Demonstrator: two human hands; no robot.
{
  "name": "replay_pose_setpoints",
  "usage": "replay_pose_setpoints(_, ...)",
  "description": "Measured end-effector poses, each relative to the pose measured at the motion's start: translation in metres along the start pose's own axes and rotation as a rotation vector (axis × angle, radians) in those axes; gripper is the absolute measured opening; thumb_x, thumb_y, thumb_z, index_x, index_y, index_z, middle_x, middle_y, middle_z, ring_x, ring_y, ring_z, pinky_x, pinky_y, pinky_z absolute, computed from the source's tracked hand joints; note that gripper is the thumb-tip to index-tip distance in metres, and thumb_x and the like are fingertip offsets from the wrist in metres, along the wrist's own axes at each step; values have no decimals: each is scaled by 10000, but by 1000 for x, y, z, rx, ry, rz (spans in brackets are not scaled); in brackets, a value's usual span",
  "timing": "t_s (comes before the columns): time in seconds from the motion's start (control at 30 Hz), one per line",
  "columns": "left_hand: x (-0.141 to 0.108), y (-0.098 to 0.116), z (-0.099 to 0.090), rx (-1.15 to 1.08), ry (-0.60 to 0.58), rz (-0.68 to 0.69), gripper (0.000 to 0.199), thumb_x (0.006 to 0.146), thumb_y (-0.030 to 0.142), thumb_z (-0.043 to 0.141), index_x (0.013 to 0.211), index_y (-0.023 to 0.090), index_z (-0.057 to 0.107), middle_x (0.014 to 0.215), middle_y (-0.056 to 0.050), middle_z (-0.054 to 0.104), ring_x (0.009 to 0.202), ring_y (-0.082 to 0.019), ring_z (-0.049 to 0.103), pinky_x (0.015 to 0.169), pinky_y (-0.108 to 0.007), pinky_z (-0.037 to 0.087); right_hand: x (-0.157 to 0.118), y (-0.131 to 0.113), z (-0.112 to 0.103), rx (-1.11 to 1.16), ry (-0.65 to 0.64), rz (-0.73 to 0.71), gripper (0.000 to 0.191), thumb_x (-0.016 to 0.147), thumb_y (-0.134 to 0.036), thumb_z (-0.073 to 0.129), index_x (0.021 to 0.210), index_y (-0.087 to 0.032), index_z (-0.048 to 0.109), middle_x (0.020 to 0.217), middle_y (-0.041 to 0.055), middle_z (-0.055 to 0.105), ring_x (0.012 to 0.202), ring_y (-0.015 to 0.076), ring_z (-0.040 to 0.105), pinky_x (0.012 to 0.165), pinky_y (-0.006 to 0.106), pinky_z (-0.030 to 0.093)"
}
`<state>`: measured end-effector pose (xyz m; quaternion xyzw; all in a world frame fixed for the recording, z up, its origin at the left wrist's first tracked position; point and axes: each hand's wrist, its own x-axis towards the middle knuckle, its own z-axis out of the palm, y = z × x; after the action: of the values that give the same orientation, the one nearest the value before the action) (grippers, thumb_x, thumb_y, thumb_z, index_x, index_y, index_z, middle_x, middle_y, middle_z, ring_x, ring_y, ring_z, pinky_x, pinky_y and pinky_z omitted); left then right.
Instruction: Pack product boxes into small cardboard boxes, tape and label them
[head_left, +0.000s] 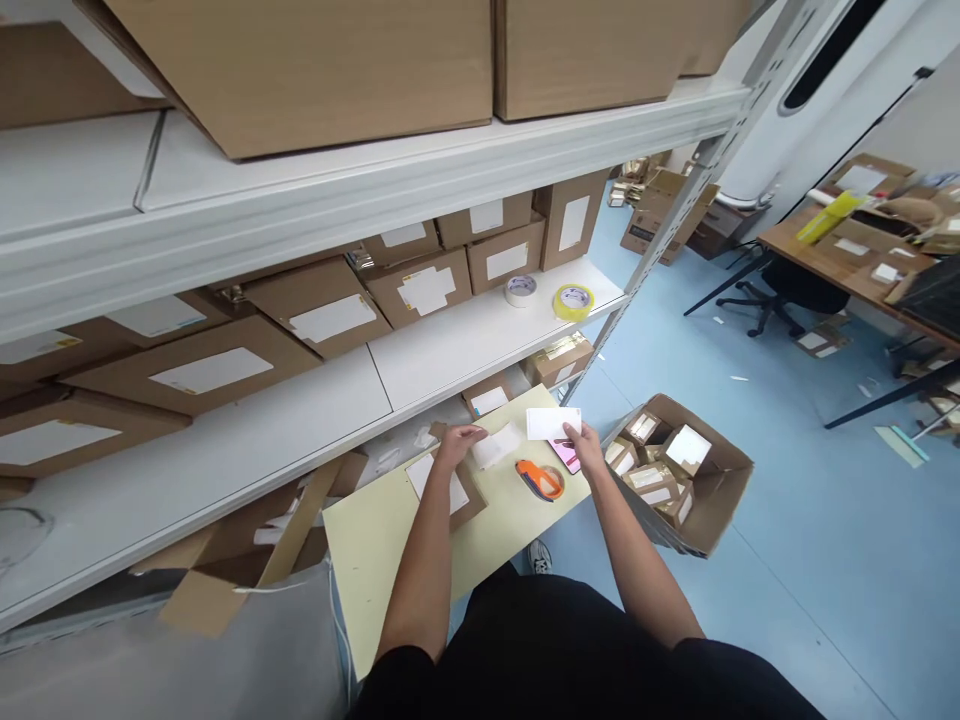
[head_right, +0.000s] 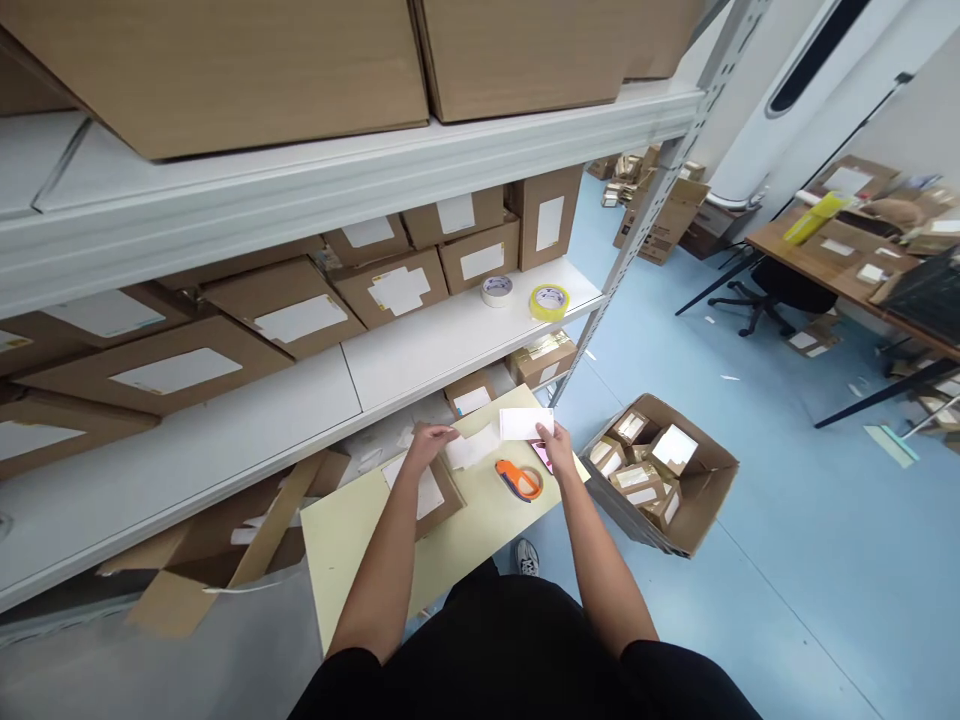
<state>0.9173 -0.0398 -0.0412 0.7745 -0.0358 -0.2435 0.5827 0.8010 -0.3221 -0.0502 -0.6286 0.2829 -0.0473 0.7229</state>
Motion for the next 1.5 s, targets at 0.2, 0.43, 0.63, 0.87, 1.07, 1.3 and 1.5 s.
replay_pose_setpoints(0.2, -1, 8, 25, 159, 10, 120, 383, 734, 460, 824, 1021, 206, 816, 1192, -106, 774, 1182, -320, 670, 1084, -428, 485, -17, -20, -4, 33, -154, -27, 432, 662, -473, 829, 960, -194, 686, 844, 47, 766, 761, 236, 726, 721, 342, 558)
replay_pose_setpoints(0.43, -64, 16, 30, 95, 134, 170, 518, 953, 582, 560, 1270, 205, 722, 1320, -121, 710, 1243, -287, 636, 1116, -422, 457, -47, -28, 18, -89, -376, -91, 208, 674, -350, 776, 801, -203, 702, 746, 7, 715, 667, 199, 647, 660, 323, 531)
replay_pose_setpoints(0.63, -142, 19, 28, 138, 84, 71, 379, 763, 563, 773, 713, 191, 715, 692, -7, 679, 683, -173, 607, 652, -273, 467, -69, -47, 41, -288, -554, -260, 161, 728, -331, 769, 823, -205, 735, 679, -23, 660, 621, 155, 575, 612, 272, 458)
replay_pose_setpoints(0.87, -186, 28, 31, -297, 435, 48, 423, 730, 556, 815, 681, 183, 623, 618, 26, 614, 604, -119, 539, 629, -239, 425, -95, -42, 69, -69, -517, -178, 309, 811, -489, 739, 970, -224, 732, 892, 19, 720, 645, 136, 604, 631, 279, 492)
replay_pose_setpoints(1.07, -207, 39, 33, -385, 506, 90, 401, 717, 524, 851, 847, 163, 734, 798, -37, 743, 727, -165, 650, 720, -277, 504, -122, -40, 66, -42, -696, -121, 257, 806, -468, 748, 867, -218, 742, 787, 5, 714, 647, 147, 617, 644, 284, 470)
replay_pose_setpoints(1.3, -223, 46, 40, -337, 509, 115, 426, 712, 544, 849, 871, 162, 744, 814, -42, 753, 770, -184, 683, 773, -304, 529, -137, -46, 60, 23, -715, -148, 198, 806, -413, 719, 797, -215, 713, 721, -9, 687, 641, 144, 588, 637, 281, 456)
replay_pose_setpoints(1.5, -232, 45, 52, -158, 678, 52, 610, 659, 483, 884, 1158, 167, 728, 944, -75, 756, 844, -205, 695, 792, -331, 545, -150, -52, 53, 71, -780, -146, 189, 804, -405, 738, 804, -217, 720, 751, -7, 695, 657, 142, 599, 645, 279, 461)
